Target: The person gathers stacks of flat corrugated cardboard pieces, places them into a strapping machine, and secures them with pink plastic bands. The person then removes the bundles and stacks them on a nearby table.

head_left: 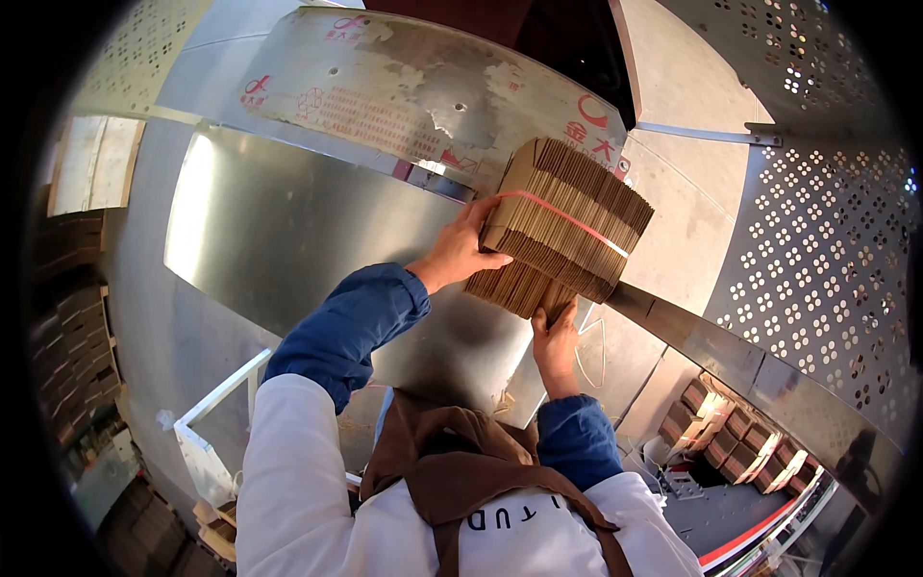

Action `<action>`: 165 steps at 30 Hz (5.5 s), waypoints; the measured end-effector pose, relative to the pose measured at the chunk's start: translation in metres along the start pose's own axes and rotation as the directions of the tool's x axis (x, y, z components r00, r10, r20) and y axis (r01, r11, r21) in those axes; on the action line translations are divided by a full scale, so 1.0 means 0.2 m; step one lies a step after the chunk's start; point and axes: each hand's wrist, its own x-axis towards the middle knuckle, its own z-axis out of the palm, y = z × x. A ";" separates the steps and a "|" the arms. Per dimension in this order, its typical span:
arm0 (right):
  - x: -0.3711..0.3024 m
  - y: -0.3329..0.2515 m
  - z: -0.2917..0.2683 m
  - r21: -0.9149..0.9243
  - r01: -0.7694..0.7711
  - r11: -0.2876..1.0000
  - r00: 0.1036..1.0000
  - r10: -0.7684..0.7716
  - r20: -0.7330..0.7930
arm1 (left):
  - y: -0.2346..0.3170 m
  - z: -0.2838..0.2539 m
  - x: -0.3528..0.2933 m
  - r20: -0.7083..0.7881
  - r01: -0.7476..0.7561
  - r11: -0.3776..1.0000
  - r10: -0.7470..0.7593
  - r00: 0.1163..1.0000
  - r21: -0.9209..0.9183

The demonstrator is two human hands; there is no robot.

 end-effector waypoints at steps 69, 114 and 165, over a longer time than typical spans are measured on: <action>-4.13 -3.21 2.69 0.608 0.481 0.632 -0.747 -0.068 0.661 | -0.72 -0.28 -4.87 -0.296 0.046 0.701 -0.240 -0.924 -0.712; -3.86 -2.57 2.50 0.084 0.720 0.689 -0.330 0.234 0.914 | -0.03 -0.88 -5.21 -0.521 0.501 0.170 -0.108 -0.847 -0.849; -5.69 -3.10 1.65 0.595 -0.035 0.803 -0.938 -0.232 0.258 | 0.02 -0.75 -5.22 -0.572 0.541 0.186 -0.249 -0.781 -0.820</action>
